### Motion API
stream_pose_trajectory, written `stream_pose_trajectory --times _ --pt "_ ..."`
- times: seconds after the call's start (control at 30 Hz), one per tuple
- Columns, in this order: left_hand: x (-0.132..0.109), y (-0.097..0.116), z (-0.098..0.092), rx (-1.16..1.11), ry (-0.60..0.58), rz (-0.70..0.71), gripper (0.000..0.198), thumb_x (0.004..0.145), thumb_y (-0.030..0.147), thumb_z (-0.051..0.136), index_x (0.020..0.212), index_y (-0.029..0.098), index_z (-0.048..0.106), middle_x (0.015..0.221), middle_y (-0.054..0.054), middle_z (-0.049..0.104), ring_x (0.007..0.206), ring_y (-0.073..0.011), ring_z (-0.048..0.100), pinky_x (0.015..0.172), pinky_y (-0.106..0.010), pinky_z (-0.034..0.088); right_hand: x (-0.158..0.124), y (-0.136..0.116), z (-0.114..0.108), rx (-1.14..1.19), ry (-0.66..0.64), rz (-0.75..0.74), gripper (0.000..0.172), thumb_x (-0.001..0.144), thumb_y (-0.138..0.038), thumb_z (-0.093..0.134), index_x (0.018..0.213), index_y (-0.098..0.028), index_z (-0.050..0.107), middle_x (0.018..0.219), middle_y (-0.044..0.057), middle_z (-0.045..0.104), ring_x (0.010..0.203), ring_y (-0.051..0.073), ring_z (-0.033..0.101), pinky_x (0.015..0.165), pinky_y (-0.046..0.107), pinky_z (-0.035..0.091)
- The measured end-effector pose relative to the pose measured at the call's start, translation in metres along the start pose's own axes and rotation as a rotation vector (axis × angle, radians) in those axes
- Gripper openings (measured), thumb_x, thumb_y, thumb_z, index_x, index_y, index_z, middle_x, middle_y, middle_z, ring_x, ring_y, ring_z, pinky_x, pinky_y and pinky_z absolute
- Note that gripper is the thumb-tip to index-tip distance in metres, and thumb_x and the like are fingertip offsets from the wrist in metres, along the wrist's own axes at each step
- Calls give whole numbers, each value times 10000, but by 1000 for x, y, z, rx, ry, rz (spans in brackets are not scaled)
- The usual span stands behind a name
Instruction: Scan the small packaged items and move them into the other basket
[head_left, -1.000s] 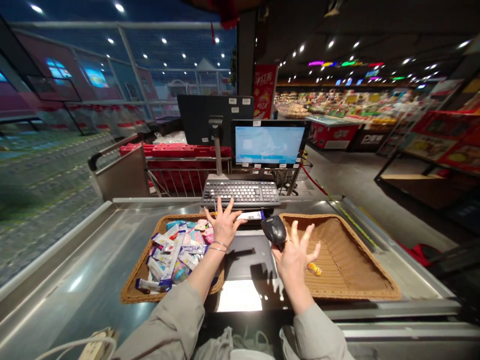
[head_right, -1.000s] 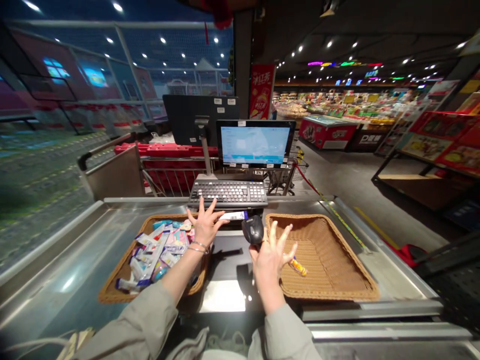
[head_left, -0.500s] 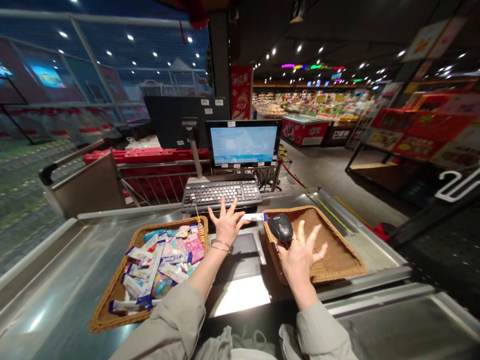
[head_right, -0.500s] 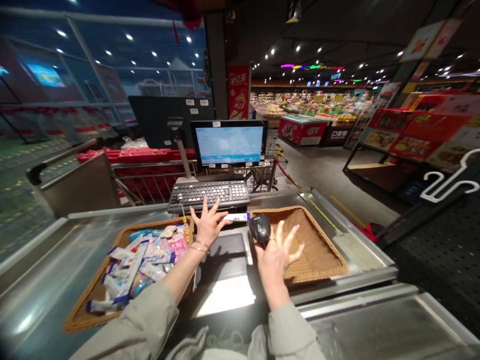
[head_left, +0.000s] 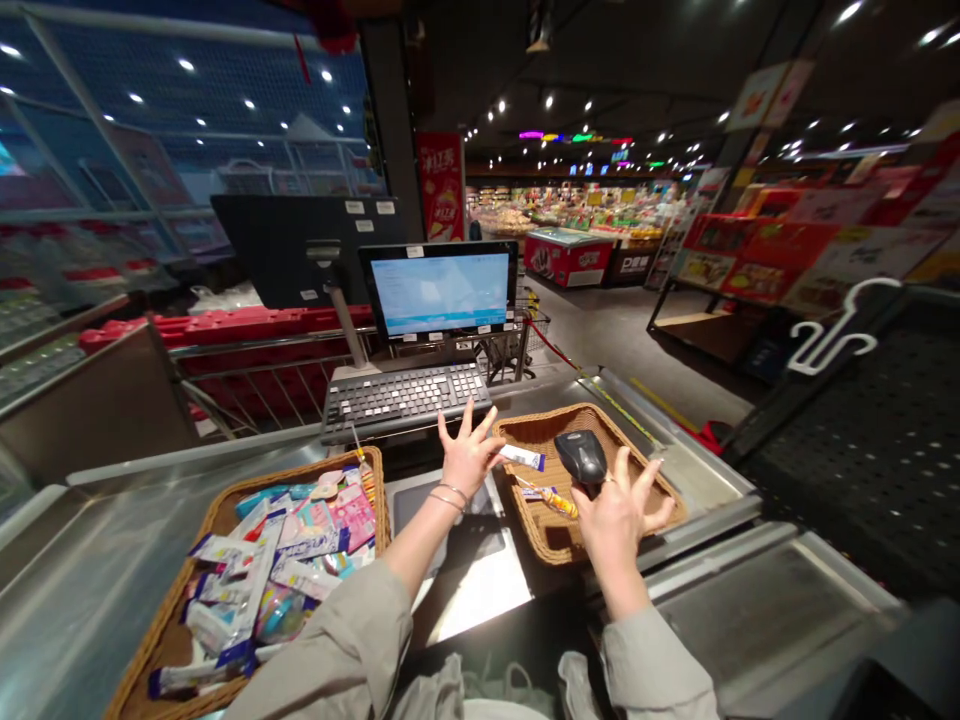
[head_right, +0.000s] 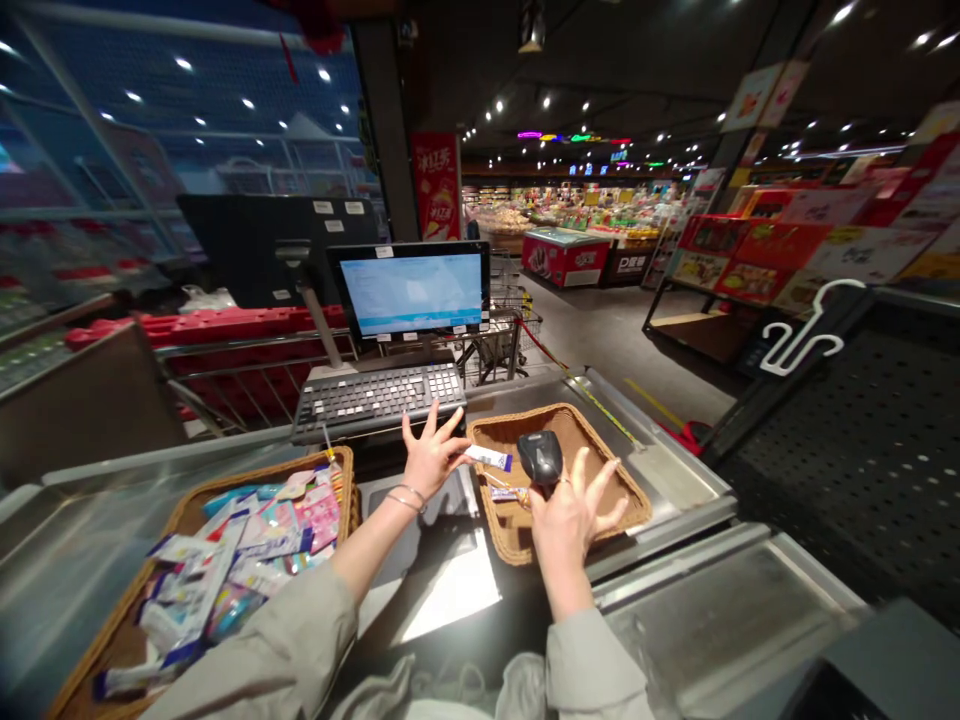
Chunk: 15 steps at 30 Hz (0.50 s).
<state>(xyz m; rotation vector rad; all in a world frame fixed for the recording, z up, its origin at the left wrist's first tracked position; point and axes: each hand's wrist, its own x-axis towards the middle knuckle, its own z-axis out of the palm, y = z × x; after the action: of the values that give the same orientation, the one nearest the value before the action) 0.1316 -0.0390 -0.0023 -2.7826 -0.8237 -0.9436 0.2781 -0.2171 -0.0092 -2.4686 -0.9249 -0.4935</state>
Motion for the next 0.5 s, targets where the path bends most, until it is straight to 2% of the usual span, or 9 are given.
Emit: stream_pose_trajectory --times 0.13,0.23,0.3,0.37,0.5 --pt "7 15 14 -16 -29 106 173 856 424 634 1002 375 714 1452 14 500 1455 -364 207 1078 -777 12 1 10 -2 -11 6 48 478 870 -370 429 1224 -98 598 1514 148 364 1465 331 -36 1057 682 134" --pt "11 28 23 12 -39 120 341 904 380 569 1242 412 599 1482 -11 461 1470 -335 173 1088 -764 21 1 15 -2 -11 14 70 461 872 -361 423 1203 -104 615 1508 147 375 1464 335 -42 1063 677 118" --pt "13 34 26 33 -55 104 453 916 351 546 1364 390 493 1513 -41 414 1477 -320 147 1101 -749 21 0 18 -1 -7 19 80 460 868 -356 427 1210 -109 613 1501 146 387 1464 334 -36 1064 674 114" --pt "13 36 26 42 -75 87 481 921 357 532 1397 361 461 1533 -55 376 1482 -315 124 1110 -736 17 -1 18 -1 -5 20 84 460 863 -354 430 1204 -109 620 1494 151 397 1462 339 -21 1064 673 113" --pt "10 31 20 43 -95 41 430 931 399 498 1355 329 517 1548 -52 348 1484 -315 117 1117 -724 7 -3 14 1 -12 6 66 450 862 -354 422 1166 -109 646 1492 149 401 1461 341 0 1068 668 108"
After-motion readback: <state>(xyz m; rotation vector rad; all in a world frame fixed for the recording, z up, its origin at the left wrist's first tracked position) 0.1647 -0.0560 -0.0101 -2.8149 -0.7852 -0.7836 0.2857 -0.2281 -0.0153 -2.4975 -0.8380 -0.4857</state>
